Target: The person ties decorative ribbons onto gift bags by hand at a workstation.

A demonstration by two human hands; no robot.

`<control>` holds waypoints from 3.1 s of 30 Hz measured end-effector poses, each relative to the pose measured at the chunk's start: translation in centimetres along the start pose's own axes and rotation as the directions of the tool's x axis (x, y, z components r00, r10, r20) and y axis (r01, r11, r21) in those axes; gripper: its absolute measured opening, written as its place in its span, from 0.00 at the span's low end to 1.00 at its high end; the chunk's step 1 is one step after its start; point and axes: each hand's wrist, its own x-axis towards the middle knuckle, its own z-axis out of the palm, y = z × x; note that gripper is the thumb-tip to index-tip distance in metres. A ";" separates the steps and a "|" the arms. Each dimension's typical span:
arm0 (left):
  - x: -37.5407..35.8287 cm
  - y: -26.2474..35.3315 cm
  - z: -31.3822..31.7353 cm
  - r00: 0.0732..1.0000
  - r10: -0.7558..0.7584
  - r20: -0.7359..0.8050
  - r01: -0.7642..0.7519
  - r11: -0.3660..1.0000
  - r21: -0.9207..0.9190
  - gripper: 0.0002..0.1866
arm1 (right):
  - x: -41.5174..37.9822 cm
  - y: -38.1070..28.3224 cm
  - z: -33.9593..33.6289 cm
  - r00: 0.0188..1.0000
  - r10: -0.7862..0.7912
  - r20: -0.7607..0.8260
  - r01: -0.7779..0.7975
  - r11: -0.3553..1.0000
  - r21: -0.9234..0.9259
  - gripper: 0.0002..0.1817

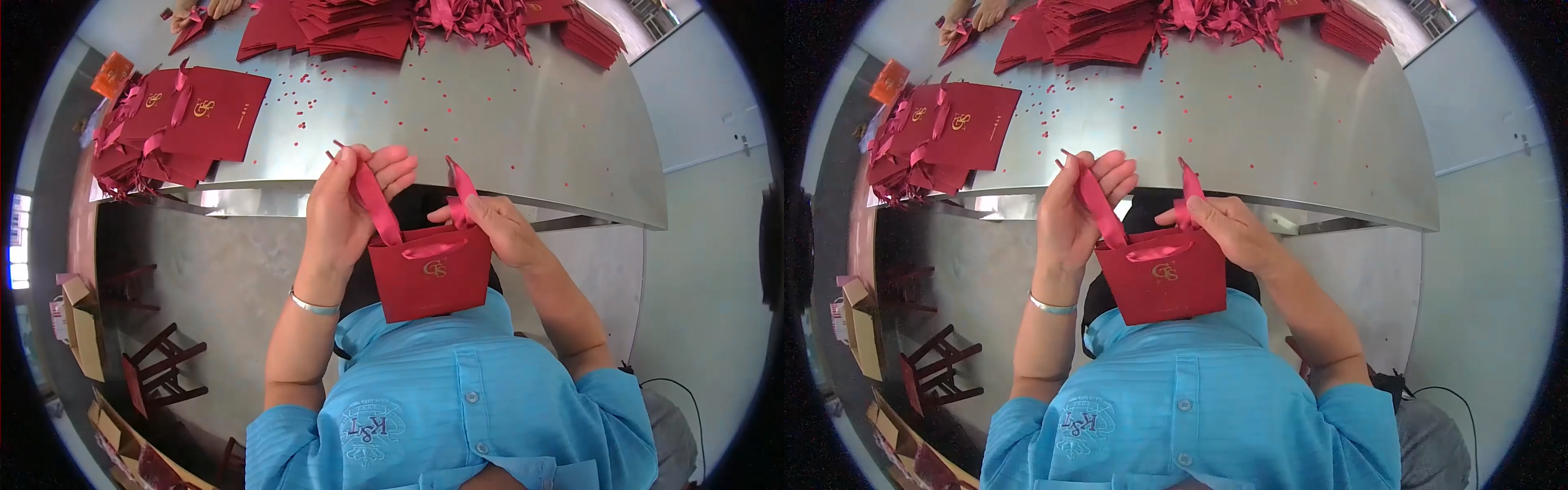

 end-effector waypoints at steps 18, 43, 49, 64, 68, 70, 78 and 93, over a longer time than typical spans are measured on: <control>-5.3 -2.5 0.4 0.976 -0.176 -0.129 0.213 0.894 0.394 0.16 | -1.1 -3.0 -1.2 0.956 -0.055 -0.288 -0.029 0.959 -0.280 0.26; -5.6 -3.6 1.1 0.999 -0.054 0.002 0.031 0.599 0.800 0.14 | 0.9 -3.4 2.4 0.796 -0.584 0.158 0.351 0.232 -0.907 0.07; -5.7 -4.0 1.0 0.997 -0.074 -0.021 0.061 0.596 0.801 0.12 | 1.4 -5.1 1.3 0.993 -0.106 0.046 0.103 0.629 -0.770 0.03; -5.1 -4.1 0.2 0.936 -0.262 -0.235 0.330 0.886 0.325 0.12 | 0.6 -3.0 -0.9 0.906 -0.373 0.202 0.374 0.477 -0.795 0.05; -4.5 -4.0 0.5 0.924 -0.293 -0.247 0.366 0.866 0.342 0.11 | 0.5 -3.4 -0.7 0.905 -0.341 0.255 0.392 0.433 -0.812 0.04; -4.3 -4.2 0.2 0.929 -0.247 -0.277 0.345 0.850 0.399 0.10 | 0.6 -3.5 -1.0 0.901 -0.341 0.267 0.397 0.404 -0.824 0.04; -4.7 -3.5 0.1 0.941 -0.207 -0.267 0.303 0.868 0.393 0.10 | -1.4 -5.3 -3.6 0.849 -0.523 -0.080 0.289 0.585 -0.758 0.07; -4.8 -1.8 0.9 0.998 -0.059 0.021 0.038 0.841 0.540 0.13 | -2.3 -4.2 -3.2 0.984 0.091 -0.154 -0.121 0.974 -0.193 0.10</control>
